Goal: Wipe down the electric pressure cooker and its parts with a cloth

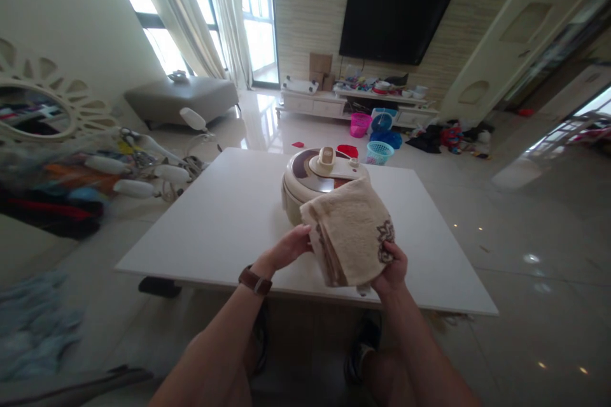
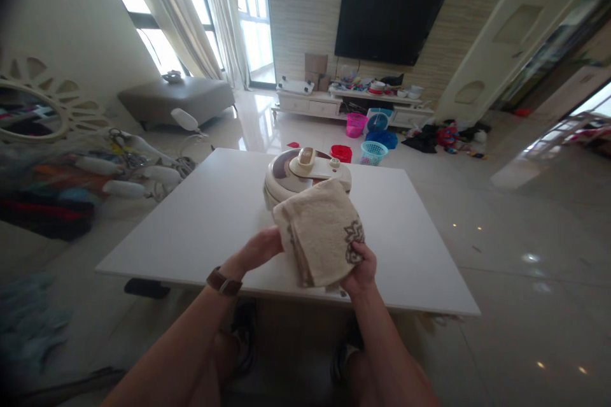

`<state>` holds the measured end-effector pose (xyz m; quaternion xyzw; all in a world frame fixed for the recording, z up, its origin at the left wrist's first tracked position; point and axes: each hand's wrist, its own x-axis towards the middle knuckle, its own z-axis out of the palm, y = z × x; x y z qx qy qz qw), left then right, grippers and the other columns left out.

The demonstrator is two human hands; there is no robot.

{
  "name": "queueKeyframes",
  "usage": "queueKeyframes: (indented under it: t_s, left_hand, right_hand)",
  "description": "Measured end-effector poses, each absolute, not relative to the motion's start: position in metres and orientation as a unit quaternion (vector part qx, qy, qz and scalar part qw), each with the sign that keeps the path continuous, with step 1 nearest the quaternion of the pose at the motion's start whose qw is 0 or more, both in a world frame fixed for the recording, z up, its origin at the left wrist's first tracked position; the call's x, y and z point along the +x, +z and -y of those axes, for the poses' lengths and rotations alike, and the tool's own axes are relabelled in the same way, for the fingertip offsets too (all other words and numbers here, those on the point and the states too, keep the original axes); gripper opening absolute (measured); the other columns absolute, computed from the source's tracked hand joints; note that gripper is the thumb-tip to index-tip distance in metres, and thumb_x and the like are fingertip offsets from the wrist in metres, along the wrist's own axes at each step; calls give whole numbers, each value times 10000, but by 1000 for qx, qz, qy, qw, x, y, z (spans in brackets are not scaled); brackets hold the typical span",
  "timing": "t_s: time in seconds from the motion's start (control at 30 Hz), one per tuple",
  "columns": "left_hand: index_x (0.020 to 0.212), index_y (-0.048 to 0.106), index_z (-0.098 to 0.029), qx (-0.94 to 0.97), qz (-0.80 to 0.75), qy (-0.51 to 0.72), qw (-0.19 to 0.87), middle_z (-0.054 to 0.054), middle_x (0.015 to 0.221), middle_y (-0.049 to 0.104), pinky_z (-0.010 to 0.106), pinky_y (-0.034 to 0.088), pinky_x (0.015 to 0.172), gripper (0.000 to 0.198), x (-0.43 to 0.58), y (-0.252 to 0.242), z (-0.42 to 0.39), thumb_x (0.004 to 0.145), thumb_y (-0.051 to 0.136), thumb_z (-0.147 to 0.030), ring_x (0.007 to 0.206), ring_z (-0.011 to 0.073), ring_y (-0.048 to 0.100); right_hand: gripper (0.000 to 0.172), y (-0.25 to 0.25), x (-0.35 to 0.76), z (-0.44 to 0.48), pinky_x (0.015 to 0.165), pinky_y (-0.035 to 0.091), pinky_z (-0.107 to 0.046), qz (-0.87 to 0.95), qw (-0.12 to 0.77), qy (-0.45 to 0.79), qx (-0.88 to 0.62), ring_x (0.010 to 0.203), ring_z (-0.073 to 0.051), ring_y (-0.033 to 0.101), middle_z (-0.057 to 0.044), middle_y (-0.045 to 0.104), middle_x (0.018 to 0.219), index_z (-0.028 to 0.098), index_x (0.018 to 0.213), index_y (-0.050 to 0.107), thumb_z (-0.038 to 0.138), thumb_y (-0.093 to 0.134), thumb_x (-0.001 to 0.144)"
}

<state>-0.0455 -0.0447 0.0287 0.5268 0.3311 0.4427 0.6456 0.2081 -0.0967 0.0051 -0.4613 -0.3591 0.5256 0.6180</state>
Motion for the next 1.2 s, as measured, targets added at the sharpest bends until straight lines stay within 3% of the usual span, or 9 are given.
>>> queueKeyframes:
  t_s: [0.1,0.27,0.37,0.5,0.57,0.63,0.97,1.07,1.2]
  left_hand:
    - [944,795,-177,508,-324,427,674,114,842,750,327,542,634,441,-57,28,37,827,675,-585,731,218,692]
    - [806,690,-197,488,-480,591,427,-2,673,621,259,452,584,165,-56,20,28,751,729,-348,635,143,568]
    - [880,699,-199,517,-498,592,366,31,835,702,271,514,649,180,-47,15,27,719,751,-263,764,170,651]
    - [836,677,-198,523,-495,592,362,40,869,706,279,540,679,100,-40,9,24,739,702,-192,802,177,670]
    - [836,667,-199,499,-501,607,362,30,841,694,279,536,684,77,-41,8,20,763,658,-174,787,173,663]
    - [846,664,-199,479,-505,619,363,27,838,690,280,529,683,82,-43,7,16,777,633,-166,786,174,657]
    - [831,653,-208,452,-502,625,392,20,813,671,279,497,670,86,-49,14,7,810,584,-162,770,175,628]
    - [831,648,-209,446,-500,628,396,23,816,677,280,492,662,103,-49,13,8,811,572,-142,762,177,631]
    - [859,631,-212,445,-498,633,393,20,833,676,285,500,685,106,-48,10,6,806,575,-140,763,175,636]
  right_hand:
    - [436,17,246,98,985,593,-641,335,692,416,-486,966,-355,788,-95,802,876,266,1077,830,469,567,794]
    - [216,50,266,81,886,646,-500,333,758,267,-493,852,-274,776,-45,776,826,236,869,793,367,706,722]
    - [236,65,231,60,932,643,-517,459,666,199,-553,939,-301,776,-47,796,867,218,914,808,364,781,730]
    - [450,71,169,30,1235,454,-570,660,476,80,-576,1422,-341,609,-65,754,1376,268,1247,802,292,696,811]
    - [574,72,155,17,1296,359,-596,714,391,41,-579,1532,-363,496,-43,653,1534,285,1346,763,237,703,778]
    - [623,75,158,6,1290,366,-605,723,349,26,-596,1541,-377,484,-35,618,1573,293,1392,739,223,702,774]
    - [568,67,177,2,1181,489,-563,684,343,-10,-644,1486,-373,549,-27,664,1525,337,1435,707,290,650,873]
    - [512,82,174,-20,1090,520,-592,622,338,-34,-706,1245,-408,705,-118,766,1335,298,1363,762,340,672,861]
    - [342,113,166,-68,1066,482,-649,617,312,-19,-722,1158,-462,711,-189,802,1046,209,1096,849,382,718,832]
